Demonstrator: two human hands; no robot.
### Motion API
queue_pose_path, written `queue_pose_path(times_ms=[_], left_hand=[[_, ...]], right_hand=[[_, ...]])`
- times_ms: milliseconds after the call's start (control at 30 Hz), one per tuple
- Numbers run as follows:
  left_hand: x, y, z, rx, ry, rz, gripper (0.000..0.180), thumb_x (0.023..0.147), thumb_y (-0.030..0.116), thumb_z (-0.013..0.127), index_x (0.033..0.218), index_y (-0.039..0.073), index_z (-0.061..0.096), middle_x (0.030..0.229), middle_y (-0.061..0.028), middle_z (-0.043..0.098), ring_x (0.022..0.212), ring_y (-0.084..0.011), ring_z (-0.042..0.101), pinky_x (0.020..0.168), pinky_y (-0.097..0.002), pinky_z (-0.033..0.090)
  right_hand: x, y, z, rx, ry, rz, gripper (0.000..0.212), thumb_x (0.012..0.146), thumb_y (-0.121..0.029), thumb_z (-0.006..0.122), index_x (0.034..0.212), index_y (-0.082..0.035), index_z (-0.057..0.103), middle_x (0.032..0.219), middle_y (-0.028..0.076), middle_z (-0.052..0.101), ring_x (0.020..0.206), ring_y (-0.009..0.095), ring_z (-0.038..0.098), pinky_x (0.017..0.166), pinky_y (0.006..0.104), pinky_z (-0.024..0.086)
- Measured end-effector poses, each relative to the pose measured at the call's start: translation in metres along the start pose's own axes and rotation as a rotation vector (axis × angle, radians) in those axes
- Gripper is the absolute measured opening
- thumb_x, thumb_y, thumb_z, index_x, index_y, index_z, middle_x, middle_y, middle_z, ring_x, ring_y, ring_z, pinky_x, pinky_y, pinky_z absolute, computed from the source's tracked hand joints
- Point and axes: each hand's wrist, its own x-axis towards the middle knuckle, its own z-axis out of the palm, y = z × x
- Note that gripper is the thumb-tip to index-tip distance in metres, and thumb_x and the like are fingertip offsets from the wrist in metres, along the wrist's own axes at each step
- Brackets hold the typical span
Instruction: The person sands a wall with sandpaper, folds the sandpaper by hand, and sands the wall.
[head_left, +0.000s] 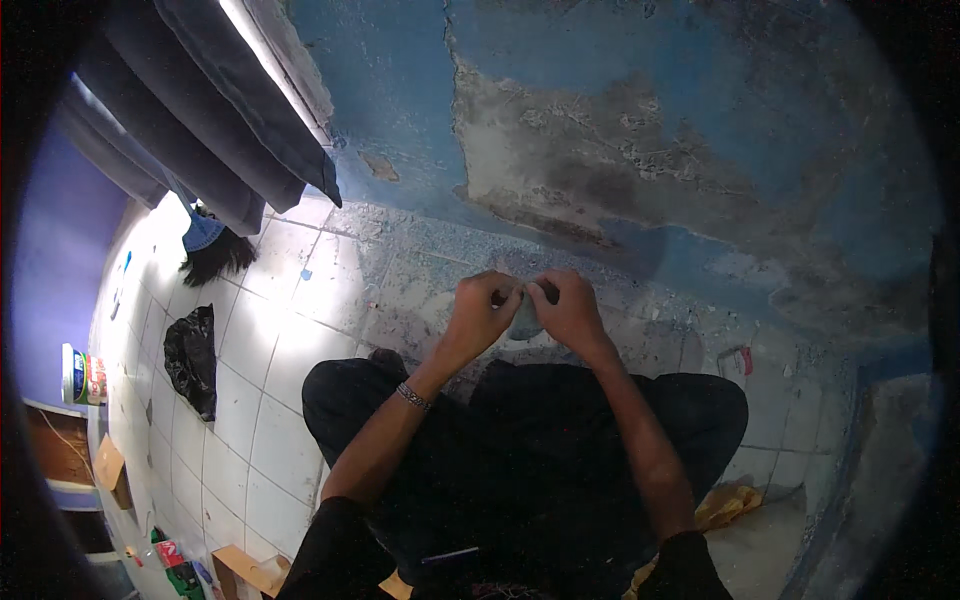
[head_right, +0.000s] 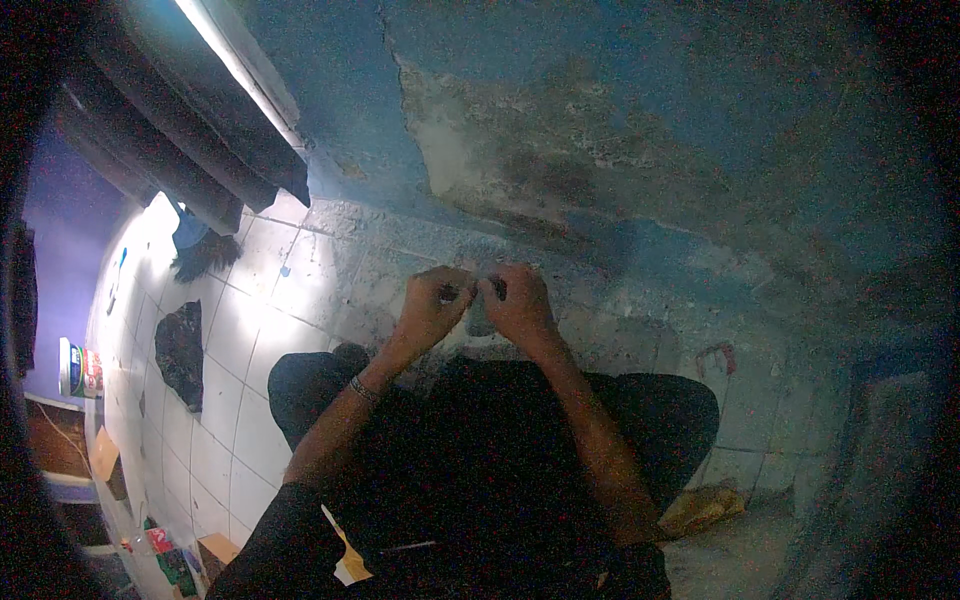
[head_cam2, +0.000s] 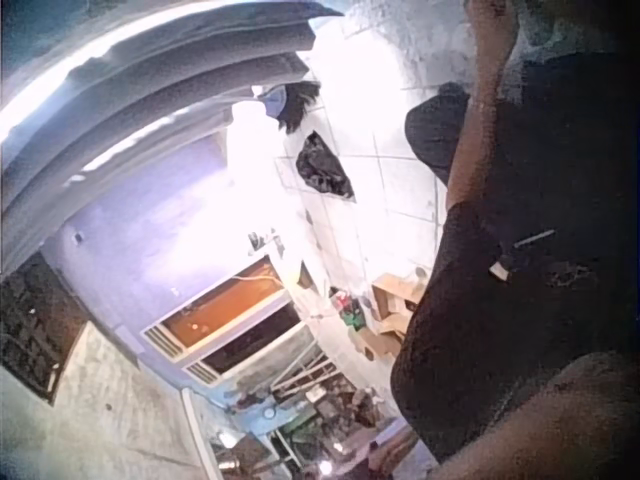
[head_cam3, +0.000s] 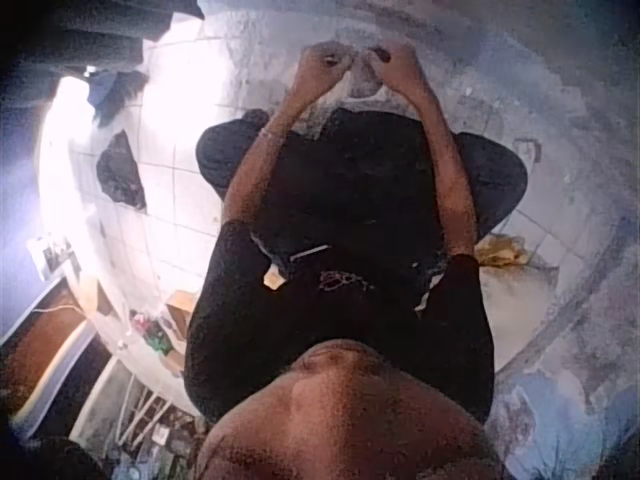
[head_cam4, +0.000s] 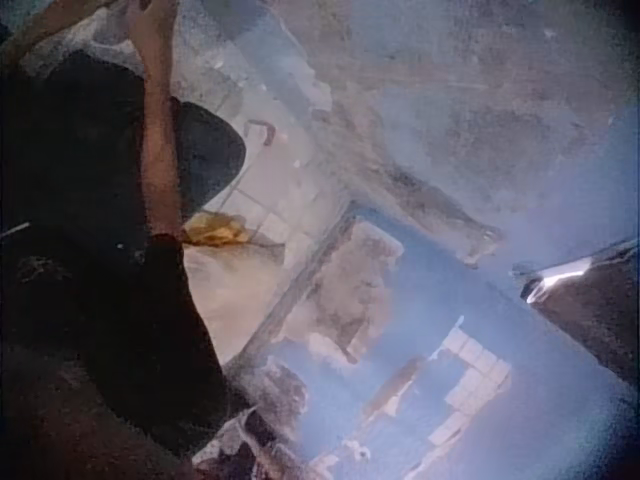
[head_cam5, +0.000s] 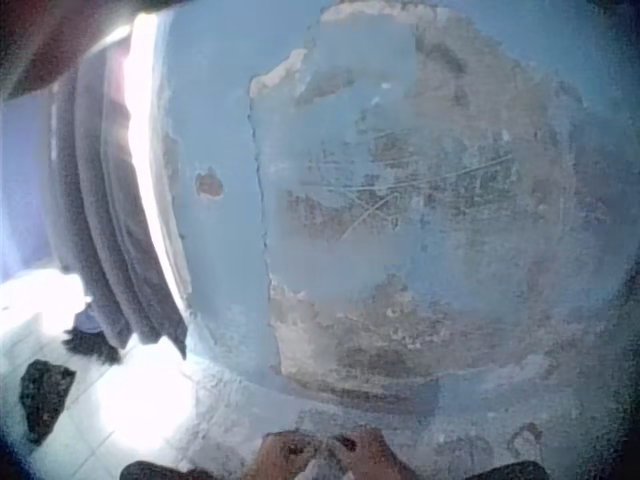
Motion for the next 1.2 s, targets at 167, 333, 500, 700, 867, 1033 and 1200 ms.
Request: queue_pose_path(times_ms=[167, 333, 500, 700, 867, 1033, 1200], left_hand=[[-0.003, 0.002, 0.005, 0.127, 0.069, 0.187, 0.012, 0.083, 0.005, 0.067, 0.09, -0.004, 0.067, 0.087, -0.0203, 0.068, 0.076, -0.0355, 0.067, 0.066, -0.0409, 0.055], [-0.008, 0.004, 0.009, 0.233, 0.063, 0.202, 0.013, 0.083, 0.004, 0.064, 0.094, -0.003, 0.066, 0.088, -0.0211, 0.066, 0.076, -0.0401, 0.064, 0.066, -0.0451, 0.053], [-0.008, 0.003, 0.012, 0.294, 0.055, 0.23, 0.011, 0.084, 0.003, 0.061, 0.093, -0.003, 0.064, 0.088, -0.0203, 0.064, 0.076, -0.0402, 0.064, 0.066, -0.0464, 0.052], [-0.008, 0.0, 0.014, 0.162, 0.047, 0.185, 0.011, 0.082, 0.002, 0.062, 0.092, -0.003, 0.064, 0.086, -0.0191, 0.064, 0.075, -0.0362, 0.065, 0.065, -0.0416, 0.053], [-0.006, 0.002, 0.012, 0.011, 0.086, 0.027, 0.011, 0.081, 0.0, 0.063, 0.091, -0.004, 0.067, 0.085, -0.0183, 0.066, 0.07, -0.0276, 0.069, 0.063, -0.0362, 0.055], [-0.004, -0.006, 0.01, -0.013, 0.13, 0.047, 0.014, 0.077, -0.002, 0.064, 0.09, -0.006, 0.068, 0.083, -0.0201, 0.066, 0.062, -0.0285, 0.068, 0.056, -0.0335, 0.053], [-0.004, -0.008, 0.009, -0.012, 0.061, 0.017, 0.018, 0.083, 0.005, 0.065, 0.097, -0.005, 0.068, 0.089, -0.0198, 0.068, 0.074, -0.0274, 0.071, 0.065, -0.0342, 0.057]], right_hand=[[-0.005, -0.002, 0.013, -0.147, 0.137, -0.074, 0.018, 0.082, -0.016, 0.067, 0.081, 0.002, 0.064, 0.07, 0.019, 0.058, 0.07, 0.035, 0.058, 0.063, 0.0437, 0.044], [-0.009, -0.003, 0.02, -0.127, 0.083, 0.022, 0.022, 0.084, -0.019, 0.063, 0.079, 0.002, 0.061, 0.077, 0.021, 0.057, 0.076, 0.04, 0.058, 0.072, 0.0503, 0.044], [-0.012, 0.004, 0.027, -0.067, 0.247, -0.062, 0.018, 0.082, -0.014, 0.067, 0.075, 0.001, 0.061, 0.071, 0.018, 0.058, 0.068, 0.034, 0.058, 0.061, 0.0442, 0.043], [-0.012, 0.006, 0.023, -0.046, 0.156, 0.046, 0.018, 0.082, -0.013, 0.066, 0.074, 0.002, 0.059, 0.07, 0.018, 0.057, 0.065, 0.033, 0.057, 0.06, 0.043, 0.043], [-0.012, 0.008, 0.026, -0.074, 0.191, -0.029, 0.024, 0.083, -0.019, 0.064, 0.073, 0.001, 0.058, 0.069, 0.018, 0.055, 0.066, 0.037, 0.056, 0.063, 0.047, 0.043], [-0.008, 0.011, 0.022, 0.046, 0.068, 0.065, 0.027, 0.084, -0.022, 0.066, 0.072, 0.001, 0.059, 0.065, 0.016, 0.057, 0.059, 0.033, 0.056, 0.061, 0.0444, 0.044], [-0.001, 0.018, 0.011, 0.094, -0.058, 0.142, 0.025, 0.083, -0.021, 0.069, 0.075, 0.001, 0.063, 0.069, 0.017, 0.062, 0.06, 0.028, 0.06, 0.059, 0.0411, 0.046]])
